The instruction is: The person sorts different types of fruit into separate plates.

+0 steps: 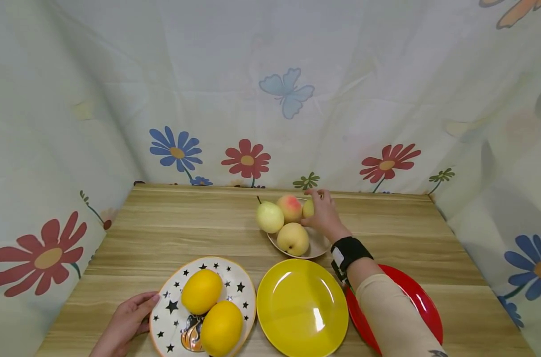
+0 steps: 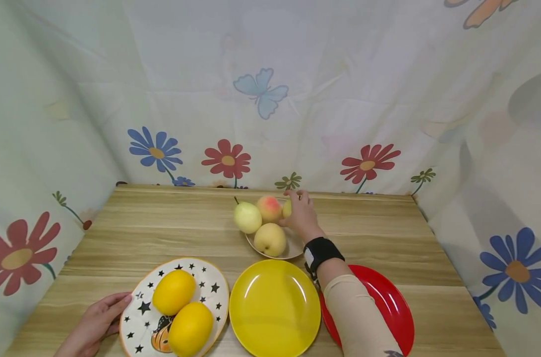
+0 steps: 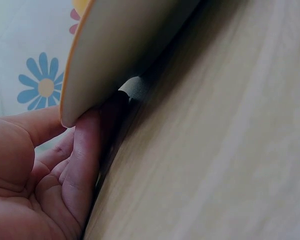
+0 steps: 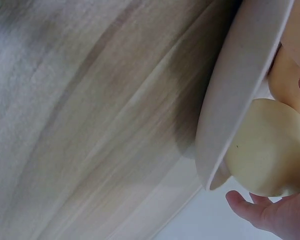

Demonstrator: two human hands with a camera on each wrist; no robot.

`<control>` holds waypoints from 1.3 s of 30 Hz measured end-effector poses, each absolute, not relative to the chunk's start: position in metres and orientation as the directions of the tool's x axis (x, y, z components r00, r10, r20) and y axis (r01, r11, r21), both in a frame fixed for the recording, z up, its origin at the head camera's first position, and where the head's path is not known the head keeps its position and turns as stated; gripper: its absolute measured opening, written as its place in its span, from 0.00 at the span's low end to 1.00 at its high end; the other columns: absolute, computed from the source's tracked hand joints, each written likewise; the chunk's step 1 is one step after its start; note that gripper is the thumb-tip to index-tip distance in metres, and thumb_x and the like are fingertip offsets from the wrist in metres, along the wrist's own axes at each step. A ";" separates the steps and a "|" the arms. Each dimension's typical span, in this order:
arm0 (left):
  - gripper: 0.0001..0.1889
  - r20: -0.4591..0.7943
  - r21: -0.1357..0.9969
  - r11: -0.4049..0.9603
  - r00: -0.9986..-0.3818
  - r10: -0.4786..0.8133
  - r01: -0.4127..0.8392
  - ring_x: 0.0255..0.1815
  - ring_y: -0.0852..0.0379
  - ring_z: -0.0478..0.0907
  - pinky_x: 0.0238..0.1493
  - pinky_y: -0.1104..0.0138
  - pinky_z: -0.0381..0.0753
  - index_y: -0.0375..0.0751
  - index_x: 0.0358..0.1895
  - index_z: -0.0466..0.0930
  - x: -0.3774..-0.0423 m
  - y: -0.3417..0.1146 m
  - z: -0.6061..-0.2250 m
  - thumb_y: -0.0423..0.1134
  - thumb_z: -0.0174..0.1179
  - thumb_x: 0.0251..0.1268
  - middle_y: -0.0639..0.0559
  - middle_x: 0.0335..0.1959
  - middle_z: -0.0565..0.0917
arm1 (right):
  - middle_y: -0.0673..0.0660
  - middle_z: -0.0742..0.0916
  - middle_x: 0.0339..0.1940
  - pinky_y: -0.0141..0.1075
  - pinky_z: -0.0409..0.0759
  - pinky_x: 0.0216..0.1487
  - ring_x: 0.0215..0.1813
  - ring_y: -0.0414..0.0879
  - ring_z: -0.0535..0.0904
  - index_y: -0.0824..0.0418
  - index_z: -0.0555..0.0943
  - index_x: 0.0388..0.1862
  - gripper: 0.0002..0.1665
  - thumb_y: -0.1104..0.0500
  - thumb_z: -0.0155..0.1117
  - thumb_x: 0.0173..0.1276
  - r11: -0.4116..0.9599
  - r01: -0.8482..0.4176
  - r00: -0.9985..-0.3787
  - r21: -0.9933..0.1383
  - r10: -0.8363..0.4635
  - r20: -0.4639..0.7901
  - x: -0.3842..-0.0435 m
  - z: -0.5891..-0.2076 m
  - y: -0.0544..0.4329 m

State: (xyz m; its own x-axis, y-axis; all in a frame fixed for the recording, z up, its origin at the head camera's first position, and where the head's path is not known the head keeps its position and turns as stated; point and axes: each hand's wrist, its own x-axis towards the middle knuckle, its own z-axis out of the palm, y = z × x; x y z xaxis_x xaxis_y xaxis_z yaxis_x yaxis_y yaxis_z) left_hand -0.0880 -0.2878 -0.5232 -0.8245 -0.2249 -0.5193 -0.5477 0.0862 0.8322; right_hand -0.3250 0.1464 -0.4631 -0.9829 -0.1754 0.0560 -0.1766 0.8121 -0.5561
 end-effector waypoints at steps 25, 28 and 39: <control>0.38 -0.512 0.839 0.087 -0.833 -0.209 -0.537 0.38 0.59 0.80 0.36 0.61 0.84 0.27 0.65 0.63 -0.088 -0.289 -0.525 0.55 0.58 0.64 0.46 0.47 0.83 | 0.65 0.63 0.64 0.54 0.69 0.61 0.62 0.63 0.61 0.54 0.71 0.58 0.34 0.64 0.73 0.52 0.839 -0.145 -0.989 -0.525 -0.124 0.074 -0.330 -0.479 0.145; 0.38 -0.519 0.833 0.089 -0.828 -0.215 -0.545 0.38 0.59 0.80 0.37 0.61 0.84 0.28 0.65 0.63 -0.088 -0.289 -0.524 0.56 0.58 0.64 0.45 0.48 0.82 | 0.66 0.64 0.63 0.55 0.70 0.60 0.61 0.64 0.61 0.55 0.71 0.57 0.33 0.65 0.72 0.51 0.832 -0.157 -0.987 -0.532 -0.129 0.091 -0.330 -0.479 0.144; 0.35 -0.508 0.825 0.163 -0.837 -0.206 -0.541 0.39 0.58 0.80 0.39 0.60 0.84 0.27 0.65 0.63 -0.089 -0.287 -0.516 0.53 0.55 0.67 0.35 0.54 0.78 | 0.65 0.64 0.62 0.54 0.70 0.60 0.61 0.62 0.61 0.55 0.71 0.57 0.32 0.66 0.71 0.54 0.821 -0.159 -0.987 -0.549 -0.135 0.084 -0.327 -0.480 0.146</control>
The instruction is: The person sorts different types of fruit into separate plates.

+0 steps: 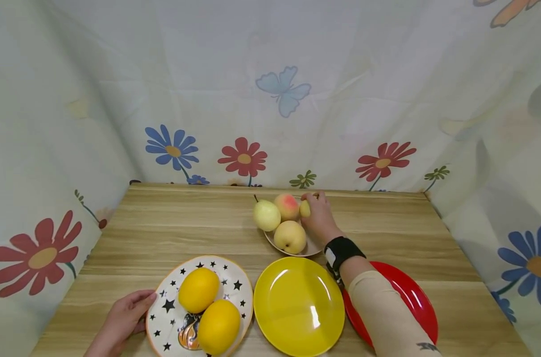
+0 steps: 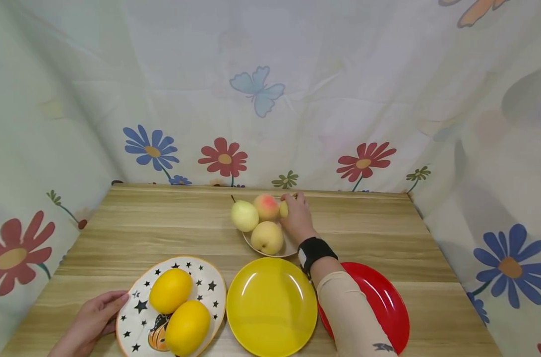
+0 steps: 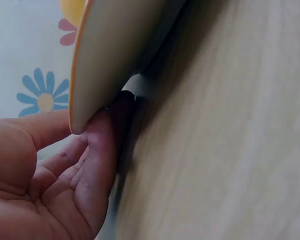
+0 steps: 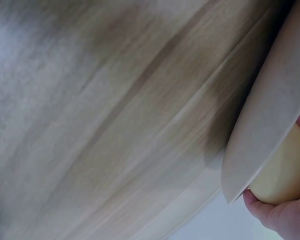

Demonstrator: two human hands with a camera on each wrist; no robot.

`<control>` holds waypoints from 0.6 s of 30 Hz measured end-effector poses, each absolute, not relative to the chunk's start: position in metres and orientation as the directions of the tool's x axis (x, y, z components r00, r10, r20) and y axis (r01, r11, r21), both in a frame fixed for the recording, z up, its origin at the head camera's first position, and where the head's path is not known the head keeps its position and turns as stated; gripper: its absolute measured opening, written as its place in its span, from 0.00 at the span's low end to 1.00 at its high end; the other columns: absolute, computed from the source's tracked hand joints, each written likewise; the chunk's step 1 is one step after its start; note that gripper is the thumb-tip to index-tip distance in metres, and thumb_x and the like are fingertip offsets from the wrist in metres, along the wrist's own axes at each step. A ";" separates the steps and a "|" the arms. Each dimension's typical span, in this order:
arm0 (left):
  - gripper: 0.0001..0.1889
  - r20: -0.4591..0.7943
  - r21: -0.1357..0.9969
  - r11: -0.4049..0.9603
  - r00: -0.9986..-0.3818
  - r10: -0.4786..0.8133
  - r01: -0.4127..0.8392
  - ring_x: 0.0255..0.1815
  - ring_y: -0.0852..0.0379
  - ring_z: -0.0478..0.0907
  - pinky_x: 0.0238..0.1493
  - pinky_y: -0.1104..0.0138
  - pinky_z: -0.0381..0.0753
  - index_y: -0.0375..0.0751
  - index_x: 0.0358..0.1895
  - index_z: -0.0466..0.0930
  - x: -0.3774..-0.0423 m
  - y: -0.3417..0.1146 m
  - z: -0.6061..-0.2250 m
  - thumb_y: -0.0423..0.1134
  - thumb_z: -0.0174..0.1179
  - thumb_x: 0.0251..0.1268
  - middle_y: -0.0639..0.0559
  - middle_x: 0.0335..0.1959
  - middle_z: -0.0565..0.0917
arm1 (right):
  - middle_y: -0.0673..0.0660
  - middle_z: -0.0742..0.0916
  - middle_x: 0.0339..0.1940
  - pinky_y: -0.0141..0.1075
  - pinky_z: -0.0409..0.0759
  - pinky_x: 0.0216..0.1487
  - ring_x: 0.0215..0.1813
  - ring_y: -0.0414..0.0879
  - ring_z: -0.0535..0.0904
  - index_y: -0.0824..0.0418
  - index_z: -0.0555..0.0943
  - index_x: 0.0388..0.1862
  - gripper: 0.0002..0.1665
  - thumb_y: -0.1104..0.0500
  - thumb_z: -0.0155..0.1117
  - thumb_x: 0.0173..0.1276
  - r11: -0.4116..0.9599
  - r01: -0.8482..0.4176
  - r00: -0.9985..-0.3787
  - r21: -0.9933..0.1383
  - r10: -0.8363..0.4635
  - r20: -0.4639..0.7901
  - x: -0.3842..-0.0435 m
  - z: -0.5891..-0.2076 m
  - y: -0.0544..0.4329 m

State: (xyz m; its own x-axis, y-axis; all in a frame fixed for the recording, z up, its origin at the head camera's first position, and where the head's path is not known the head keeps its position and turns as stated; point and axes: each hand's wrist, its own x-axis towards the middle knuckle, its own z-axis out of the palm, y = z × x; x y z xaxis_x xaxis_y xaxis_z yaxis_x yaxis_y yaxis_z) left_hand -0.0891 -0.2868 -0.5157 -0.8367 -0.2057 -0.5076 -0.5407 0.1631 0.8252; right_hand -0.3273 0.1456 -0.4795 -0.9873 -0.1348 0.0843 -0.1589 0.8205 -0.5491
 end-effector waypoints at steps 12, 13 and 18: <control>0.28 -0.476 0.822 0.231 -0.851 -0.222 -0.520 0.38 0.56 0.80 0.37 0.59 0.85 0.27 0.64 0.65 -0.088 -0.282 -0.499 0.45 0.54 0.70 0.33 0.52 0.78 | 0.66 0.65 0.59 0.51 0.71 0.55 0.58 0.62 0.62 0.58 0.72 0.58 0.31 0.68 0.68 0.53 0.811 -0.170 -0.985 -0.559 -0.147 0.087 -0.322 -0.475 0.147; 0.27 -0.475 0.823 0.233 -0.853 -0.218 -0.518 0.37 0.56 0.80 0.36 0.59 0.85 0.27 0.64 0.65 -0.088 -0.281 -0.499 0.44 0.54 0.70 0.33 0.52 0.79 | 0.66 0.65 0.60 0.51 0.71 0.55 0.58 0.62 0.62 0.58 0.72 0.58 0.31 0.68 0.68 0.54 0.810 -0.168 -0.986 -0.562 -0.147 0.082 -0.322 -0.474 0.147; 0.25 -0.467 0.828 0.234 -0.858 -0.215 -0.509 0.36 0.55 0.80 0.35 0.58 0.85 0.27 0.64 0.65 -0.089 -0.281 -0.500 0.40 0.54 0.70 0.35 0.48 0.80 | 0.66 0.64 0.61 0.54 0.71 0.57 0.59 0.63 0.62 0.59 0.71 0.58 0.31 0.67 0.68 0.54 0.812 -0.172 -0.985 -0.558 -0.160 0.070 -0.319 -0.471 0.151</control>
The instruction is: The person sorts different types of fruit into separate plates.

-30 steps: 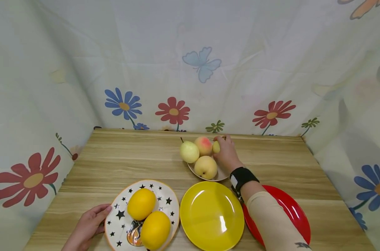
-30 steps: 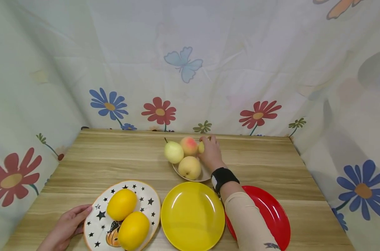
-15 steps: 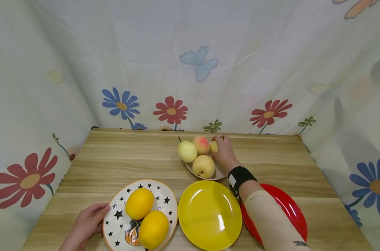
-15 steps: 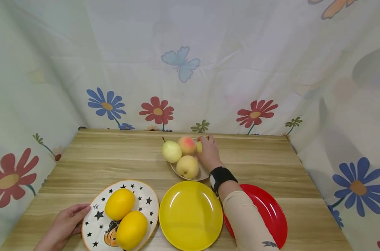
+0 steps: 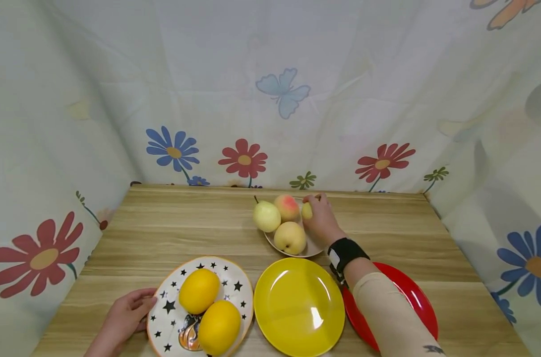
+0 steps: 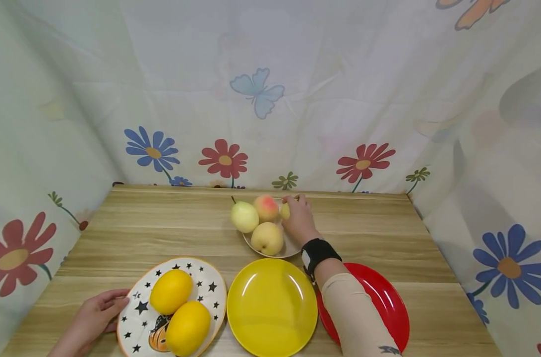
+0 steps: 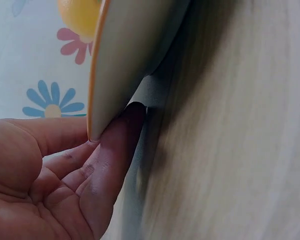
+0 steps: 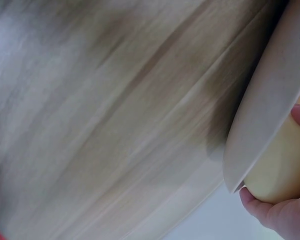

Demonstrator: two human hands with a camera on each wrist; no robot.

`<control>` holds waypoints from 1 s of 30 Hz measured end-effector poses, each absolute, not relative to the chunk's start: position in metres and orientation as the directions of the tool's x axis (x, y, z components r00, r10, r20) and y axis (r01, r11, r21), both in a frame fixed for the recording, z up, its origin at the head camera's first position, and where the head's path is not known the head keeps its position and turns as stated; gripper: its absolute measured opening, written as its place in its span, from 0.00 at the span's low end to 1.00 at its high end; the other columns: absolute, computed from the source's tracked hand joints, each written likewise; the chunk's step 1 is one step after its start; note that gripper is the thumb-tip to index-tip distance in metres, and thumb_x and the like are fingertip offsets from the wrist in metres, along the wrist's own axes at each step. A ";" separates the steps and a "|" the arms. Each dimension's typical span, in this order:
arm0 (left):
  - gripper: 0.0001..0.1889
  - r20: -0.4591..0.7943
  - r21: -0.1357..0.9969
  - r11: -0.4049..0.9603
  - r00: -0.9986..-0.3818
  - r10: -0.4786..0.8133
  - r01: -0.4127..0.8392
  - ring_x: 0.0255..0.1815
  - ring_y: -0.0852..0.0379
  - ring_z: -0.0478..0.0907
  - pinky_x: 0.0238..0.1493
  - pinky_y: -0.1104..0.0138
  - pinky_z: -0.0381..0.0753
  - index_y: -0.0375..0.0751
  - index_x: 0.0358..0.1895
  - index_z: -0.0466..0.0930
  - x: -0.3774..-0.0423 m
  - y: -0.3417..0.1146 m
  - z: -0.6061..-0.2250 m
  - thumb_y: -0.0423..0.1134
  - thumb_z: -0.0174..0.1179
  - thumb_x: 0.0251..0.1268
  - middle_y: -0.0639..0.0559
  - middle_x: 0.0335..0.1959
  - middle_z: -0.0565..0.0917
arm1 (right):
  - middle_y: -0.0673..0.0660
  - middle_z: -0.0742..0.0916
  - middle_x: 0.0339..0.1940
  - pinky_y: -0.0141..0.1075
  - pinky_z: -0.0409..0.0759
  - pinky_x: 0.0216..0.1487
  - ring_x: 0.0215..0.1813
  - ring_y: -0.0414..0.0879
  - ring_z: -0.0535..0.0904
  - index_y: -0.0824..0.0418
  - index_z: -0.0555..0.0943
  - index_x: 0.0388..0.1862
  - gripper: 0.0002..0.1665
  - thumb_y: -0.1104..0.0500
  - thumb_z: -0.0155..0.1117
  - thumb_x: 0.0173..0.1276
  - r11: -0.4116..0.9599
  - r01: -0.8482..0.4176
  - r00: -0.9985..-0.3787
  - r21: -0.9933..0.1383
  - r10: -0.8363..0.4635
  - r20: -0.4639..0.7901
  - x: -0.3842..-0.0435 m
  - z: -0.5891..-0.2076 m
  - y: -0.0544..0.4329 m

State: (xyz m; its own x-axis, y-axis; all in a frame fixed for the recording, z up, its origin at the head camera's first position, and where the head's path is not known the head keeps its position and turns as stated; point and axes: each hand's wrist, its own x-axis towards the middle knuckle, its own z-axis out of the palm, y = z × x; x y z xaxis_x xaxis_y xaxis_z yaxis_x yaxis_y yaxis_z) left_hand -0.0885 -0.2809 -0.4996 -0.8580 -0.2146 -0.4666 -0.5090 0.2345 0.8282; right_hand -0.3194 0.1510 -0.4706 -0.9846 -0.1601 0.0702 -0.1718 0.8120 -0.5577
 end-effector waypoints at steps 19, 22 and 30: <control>0.22 -0.404 0.838 0.303 -0.889 -0.213 -0.454 0.36 0.55 0.81 0.31 0.60 0.85 0.27 0.63 0.66 -0.086 -0.281 -0.501 0.36 0.54 0.70 0.34 0.48 0.81 | 0.68 0.65 0.62 0.58 0.71 0.59 0.59 0.65 0.64 0.62 0.73 0.56 0.33 0.66 0.74 0.49 0.782 -0.251 -0.967 -0.571 -0.181 0.177 -0.285 -0.440 0.171; 0.22 -0.397 0.837 0.315 -0.893 -0.214 -0.447 0.36 0.55 0.81 0.31 0.61 0.85 0.27 0.62 0.67 -0.086 -0.280 -0.500 0.36 0.54 0.70 0.34 0.48 0.81 | 0.67 0.65 0.61 0.58 0.71 0.57 0.58 0.65 0.65 0.61 0.73 0.55 0.33 0.66 0.74 0.49 0.771 -0.265 -0.963 -0.580 -0.178 0.204 -0.273 -0.433 0.172; 0.21 -0.374 0.825 0.362 -0.899 -0.226 -0.434 0.34 0.55 0.81 0.29 0.62 0.84 0.27 0.61 0.69 -0.085 -0.278 -0.499 0.36 0.55 0.69 0.34 0.45 0.82 | 0.65 0.66 0.60 0.56 0.78 0.51 0.55 0.62 0.66 0.56 0.73 0.52 0.32 0.66 0.75 0.48 0.746 -0.353 -0.935 -0.565 -0.262 0.239 -0.236 -0.415 0.170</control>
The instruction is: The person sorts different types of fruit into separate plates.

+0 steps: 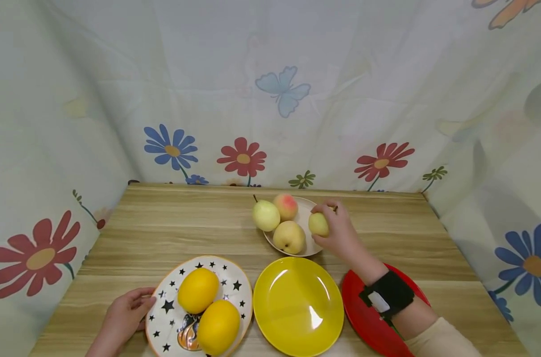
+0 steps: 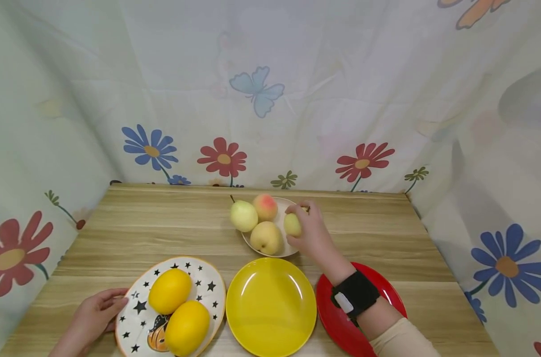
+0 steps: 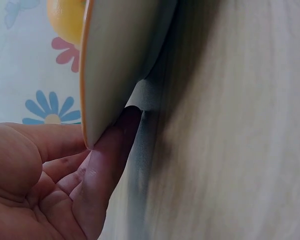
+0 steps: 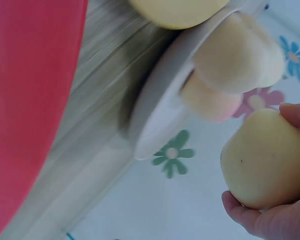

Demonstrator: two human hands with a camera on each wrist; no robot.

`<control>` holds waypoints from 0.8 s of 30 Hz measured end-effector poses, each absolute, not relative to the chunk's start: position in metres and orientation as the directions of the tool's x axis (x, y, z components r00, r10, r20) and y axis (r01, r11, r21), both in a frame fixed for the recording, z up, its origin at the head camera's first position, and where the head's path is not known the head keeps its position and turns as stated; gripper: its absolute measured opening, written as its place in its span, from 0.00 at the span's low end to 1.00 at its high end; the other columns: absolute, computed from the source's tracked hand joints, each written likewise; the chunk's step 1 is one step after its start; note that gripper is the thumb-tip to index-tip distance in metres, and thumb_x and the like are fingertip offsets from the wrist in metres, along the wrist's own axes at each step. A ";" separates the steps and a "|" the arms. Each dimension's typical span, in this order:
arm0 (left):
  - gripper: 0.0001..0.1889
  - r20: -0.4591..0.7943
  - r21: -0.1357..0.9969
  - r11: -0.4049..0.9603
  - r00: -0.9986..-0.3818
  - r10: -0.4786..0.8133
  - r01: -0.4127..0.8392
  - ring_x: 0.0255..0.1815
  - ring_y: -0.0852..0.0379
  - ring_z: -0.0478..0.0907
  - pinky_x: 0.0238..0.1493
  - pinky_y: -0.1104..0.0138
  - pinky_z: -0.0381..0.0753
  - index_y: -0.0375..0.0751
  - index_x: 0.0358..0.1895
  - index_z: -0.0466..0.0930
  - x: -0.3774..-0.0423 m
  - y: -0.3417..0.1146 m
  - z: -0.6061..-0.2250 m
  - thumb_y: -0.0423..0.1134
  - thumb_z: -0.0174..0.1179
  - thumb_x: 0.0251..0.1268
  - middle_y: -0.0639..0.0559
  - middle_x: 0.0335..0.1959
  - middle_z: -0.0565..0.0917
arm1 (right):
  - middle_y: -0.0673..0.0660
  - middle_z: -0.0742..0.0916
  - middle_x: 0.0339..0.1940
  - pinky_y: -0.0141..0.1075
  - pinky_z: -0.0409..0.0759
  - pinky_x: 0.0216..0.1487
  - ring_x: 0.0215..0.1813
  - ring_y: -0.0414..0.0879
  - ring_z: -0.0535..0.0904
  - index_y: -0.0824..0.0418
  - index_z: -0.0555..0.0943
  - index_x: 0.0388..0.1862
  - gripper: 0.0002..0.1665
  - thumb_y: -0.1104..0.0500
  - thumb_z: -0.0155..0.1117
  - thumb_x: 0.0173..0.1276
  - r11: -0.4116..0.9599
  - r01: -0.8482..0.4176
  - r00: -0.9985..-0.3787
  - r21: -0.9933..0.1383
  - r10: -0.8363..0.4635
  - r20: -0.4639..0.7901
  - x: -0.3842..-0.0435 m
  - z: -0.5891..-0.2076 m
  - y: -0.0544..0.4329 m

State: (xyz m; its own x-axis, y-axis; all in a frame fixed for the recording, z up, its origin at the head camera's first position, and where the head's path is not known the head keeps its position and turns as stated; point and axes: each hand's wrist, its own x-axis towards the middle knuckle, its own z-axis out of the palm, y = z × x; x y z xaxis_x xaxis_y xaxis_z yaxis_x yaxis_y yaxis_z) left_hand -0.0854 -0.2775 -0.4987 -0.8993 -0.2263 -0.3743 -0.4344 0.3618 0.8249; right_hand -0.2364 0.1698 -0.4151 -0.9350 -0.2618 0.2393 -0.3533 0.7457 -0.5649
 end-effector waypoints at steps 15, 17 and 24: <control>0.24 -0.389 0.824 0.345 -0.891 -0.234 -0.450 0.35 0.56 0.81 0.30 0.63 0.84 0.29 0.61 0.69 -0.086 -0.279 -0.504 0.40 0.57 0.68 0.36 0.45 0.82 | 0.59 0.71 0.55 0.45 0.81 0.47 0.53 0.57 0.70 0.53 0.75 0.48 0.33 0.69 0.77 0.43 0.715 -0.465 -0.885 -0.523 -0.388 0.256 -0.190 -0.412 0.154; 0.23 -0.384 0.826 0.346 -0.894 -0.232 -0.445 0.35 0.56 0.81 0.30 0.63 0.84 0.28 0.61 0.69 -0.086 -0.279 -0.504 0.39 0.56 0.68 0.36 0.45 0.82 | 0.58 0.71 0.55 0.43 0.80 0.46 0.52 0.56 0.70 0.52 0.75 0.48 0.33 0.69 0.77 0.43 0.721 -0.471 -0.881 -0.509 -0.405 0.243 -0.186 -0.417 0.151; 0.23 -0.383 0.826 0.348 -0.895 -0.228 -0.442 0.34 0.56 0.81 0.30 0.62 0.84 0.28 0.61 0.68 -0.085 -0.278 -0.501 0.38 0.56 0.69 0.36 0.45 0.82 | 0.54 0.70 0.57 0.39 0.77 0.45 0.53 0.53 0.68 0.50 0.76 0.49 0.33 0.66 0.79 0.43 0.740 -0.462 -0.880 -0.489 -0.453 0.144 -0.174 -0.434 0.140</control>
State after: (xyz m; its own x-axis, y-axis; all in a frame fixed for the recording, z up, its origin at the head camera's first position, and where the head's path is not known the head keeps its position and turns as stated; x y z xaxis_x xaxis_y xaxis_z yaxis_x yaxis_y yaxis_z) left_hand -0.0853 -0.2782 -0.5010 -0.8952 -0.2284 -0.3827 -0.4423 0.3485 0.8264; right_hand -0.1745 0.1405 -0.4340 -0.8796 -0.4534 0.1439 -0.4615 0.7401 -0.4891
